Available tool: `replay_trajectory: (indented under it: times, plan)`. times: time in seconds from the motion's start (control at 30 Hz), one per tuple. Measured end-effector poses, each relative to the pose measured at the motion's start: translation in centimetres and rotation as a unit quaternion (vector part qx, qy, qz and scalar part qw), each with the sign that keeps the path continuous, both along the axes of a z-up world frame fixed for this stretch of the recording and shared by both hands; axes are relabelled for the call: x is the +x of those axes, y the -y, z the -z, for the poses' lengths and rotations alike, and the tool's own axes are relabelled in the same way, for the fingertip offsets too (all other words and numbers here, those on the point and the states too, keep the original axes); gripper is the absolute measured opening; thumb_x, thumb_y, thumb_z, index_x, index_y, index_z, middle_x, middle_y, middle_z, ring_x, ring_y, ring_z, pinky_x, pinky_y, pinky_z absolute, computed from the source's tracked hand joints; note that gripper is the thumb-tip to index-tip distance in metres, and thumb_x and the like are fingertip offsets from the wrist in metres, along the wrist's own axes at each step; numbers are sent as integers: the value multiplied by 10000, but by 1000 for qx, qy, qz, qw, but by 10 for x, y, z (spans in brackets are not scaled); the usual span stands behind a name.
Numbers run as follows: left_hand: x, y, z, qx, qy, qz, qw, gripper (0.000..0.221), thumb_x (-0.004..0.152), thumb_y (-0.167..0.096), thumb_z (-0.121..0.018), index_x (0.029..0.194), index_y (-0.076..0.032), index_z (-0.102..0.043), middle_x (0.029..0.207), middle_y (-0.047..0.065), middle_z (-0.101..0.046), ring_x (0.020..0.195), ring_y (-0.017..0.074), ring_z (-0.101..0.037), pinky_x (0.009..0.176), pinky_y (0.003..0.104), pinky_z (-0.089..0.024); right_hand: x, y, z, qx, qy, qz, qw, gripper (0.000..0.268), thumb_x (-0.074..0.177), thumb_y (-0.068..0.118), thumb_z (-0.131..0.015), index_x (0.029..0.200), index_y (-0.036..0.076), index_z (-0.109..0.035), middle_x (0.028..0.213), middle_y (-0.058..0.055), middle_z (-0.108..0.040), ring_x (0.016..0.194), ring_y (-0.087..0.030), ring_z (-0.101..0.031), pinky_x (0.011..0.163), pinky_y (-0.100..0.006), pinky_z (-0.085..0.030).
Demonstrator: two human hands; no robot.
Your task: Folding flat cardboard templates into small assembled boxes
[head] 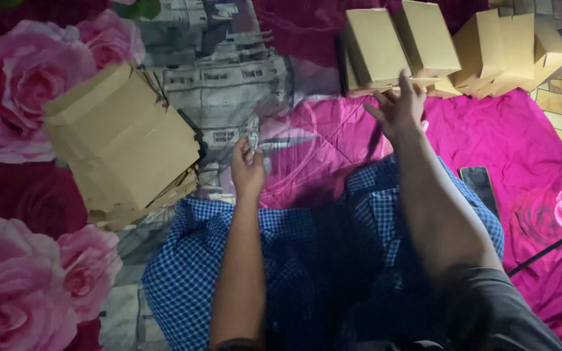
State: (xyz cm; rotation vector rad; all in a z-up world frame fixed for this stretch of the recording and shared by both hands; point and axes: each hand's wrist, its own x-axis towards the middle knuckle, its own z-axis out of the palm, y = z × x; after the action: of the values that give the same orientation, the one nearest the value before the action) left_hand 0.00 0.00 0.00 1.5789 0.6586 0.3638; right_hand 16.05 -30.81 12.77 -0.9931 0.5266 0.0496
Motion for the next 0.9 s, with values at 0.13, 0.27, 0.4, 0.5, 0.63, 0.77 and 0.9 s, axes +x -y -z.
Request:
replay_trajectory:
  times: [0.13, 0.27, 0.4, 0.5, 0.63, 0.77, 0.9]
  plan:
    - [1, -4, 8, 125, -49, -2, 991, 522, 938, -297, -705, 1419, -130, -591, 1295, 168, -653, 1167, 325, -684, 940, 430, -591, -38, 11, 13, -126, -101, -66, 985, 351, 987, 479, -614, 1213, 262, -457, 869, -46, -644, 636, -156, -708, 402, -305, -609]
    - [-18, -3, -44, 307, 10, 29, 951, 430, 903, -338, -684, 1282, -136, -663, 1133, 137, -657, 1011, 346, -724, 815, 424, -614, -38, 1, 64, -361, -58, -268, 891, 208, 926, 268, -688, 1086, 173, -596, 800, -125, -695, 566, -228, -679, 432, -373, -534]
    - [-18, -43, -110, 397, -143, 110, 900, 498, 896, -240, -750, 1360, -252, -571, 1260, 98, -625, 1190, 364, -648, 913, 530, -574, -56, -24, 1, -443, 98, -447, 771, 228, 987, 188, -615, 1170, 60, -661, 968, -199, -717, 813, -253, -714, 547, -366, -581]
    - [-22, -75, -190, 453, -328, 158, 814, 621, 949, -393, -711, 1502, -236, -477, 1483, 78, -526, 1403, 332, -489, 1100, 567, -462, -106, -48, -89, -556, 188, -510, 629, 304, 931, 257, -708, 1204, 122, -698, 1093, -242, -743, 1075, -428, -707, 916, -561, -564]
    - [-41, -147, -126, 423, -410, 201, 783, 1040, 741, -326, -903, 1579, -152, -311, 1636, 189, -282, 1502, 527, -226, 1113, 764, -311, -124, -32, -78, -496, 323, -515, 620, 417, 849, 154, -765, 1238, 40, -664, 1058, -297, -722, 1009, -490, -708, 856, -573, -586]
    - [-47, -158, -94, 397, -480, 201, 756, 937, 882, -230, -728, 1648, -91, -207, 1696, 262, -163, 1481, 615, -198, 1043, 800, -378, -124, -15, -40, -556, 175, -594, 554, 417, 889, 331, -678, 1238, 103, -673, 1086, -257, -750, 1070, -475, -698, 948, -588, -540]
    - [-37, -160, -63, 430, -464, 186, 752, 792, 939, -190, -626, 1633, -66, -264, 1655, 304, -255, 1411, 659, -299, 948, 773, -478, -117, -2, -18, -509, 284, -580, 570, 469, 859, 286, -704, 1302, 147, -642, 1055, -255, -738, 1024, -502, -695, 876, -552, -563]
